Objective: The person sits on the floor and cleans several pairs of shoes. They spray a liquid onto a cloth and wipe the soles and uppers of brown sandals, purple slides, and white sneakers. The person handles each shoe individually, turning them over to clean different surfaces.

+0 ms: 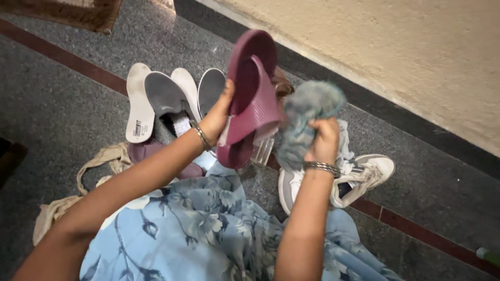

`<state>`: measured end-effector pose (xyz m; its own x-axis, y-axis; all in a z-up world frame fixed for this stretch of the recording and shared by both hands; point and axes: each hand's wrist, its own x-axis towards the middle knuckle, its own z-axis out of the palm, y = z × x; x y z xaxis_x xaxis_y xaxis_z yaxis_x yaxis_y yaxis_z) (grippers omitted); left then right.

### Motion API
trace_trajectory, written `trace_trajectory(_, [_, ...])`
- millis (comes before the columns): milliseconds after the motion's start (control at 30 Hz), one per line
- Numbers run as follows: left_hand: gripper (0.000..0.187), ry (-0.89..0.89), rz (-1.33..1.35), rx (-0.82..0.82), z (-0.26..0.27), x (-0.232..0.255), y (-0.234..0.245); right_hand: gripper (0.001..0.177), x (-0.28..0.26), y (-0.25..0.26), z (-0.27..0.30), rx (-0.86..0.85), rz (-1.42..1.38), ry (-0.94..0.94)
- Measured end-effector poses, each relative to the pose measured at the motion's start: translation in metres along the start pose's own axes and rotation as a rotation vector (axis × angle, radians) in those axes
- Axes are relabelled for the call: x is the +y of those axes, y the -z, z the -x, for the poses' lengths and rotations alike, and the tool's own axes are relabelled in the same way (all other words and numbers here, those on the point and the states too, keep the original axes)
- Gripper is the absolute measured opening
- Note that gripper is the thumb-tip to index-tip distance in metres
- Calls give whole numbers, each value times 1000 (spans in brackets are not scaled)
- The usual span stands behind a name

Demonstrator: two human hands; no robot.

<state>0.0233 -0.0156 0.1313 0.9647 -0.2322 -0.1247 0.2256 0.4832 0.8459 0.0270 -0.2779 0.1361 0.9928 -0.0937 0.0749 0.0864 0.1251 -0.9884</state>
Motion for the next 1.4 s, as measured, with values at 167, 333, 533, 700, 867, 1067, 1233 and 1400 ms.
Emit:
trace_trajectory(167, [93, -41, -174, 115, -10, -22, 26, 23, 8, -65, 16, -163, 279, 413])
trace_trajectory(333, [96, -113, -441, 225, -15, -52, 55, 30, 36, -60, 12, -79, 609, 179])
trace_trajectory(533, [108, -76, -76, 395, -25, -50, 50, 21, 46, -20, -3, 34, 233, 109])
trace_trajectory(700, [112, -68, -15, 356, -15, -31, 33, 7, 54, -88, 29, -168, 313, 69])
trace_trajectory(867, [115, 45, -185, 316, -10, -17, 28, 15, 35, -114, 26, -439, 778, 480])
trace_trajectory(1067, [106, -9, -65, 300, -14, -13, 29, 19, 38, -127, 8, -406, 794, 500])
trace_trajectory(1233, [97, -111, 194, 211, -2, -5, 48, 23, 48, -143, 51, -342, 1032, 594])
trace_trajectory(1400, [97, -186, 252, 157, -5, 3, 69, 26, 44, -136, 81, -477, 909, 486])
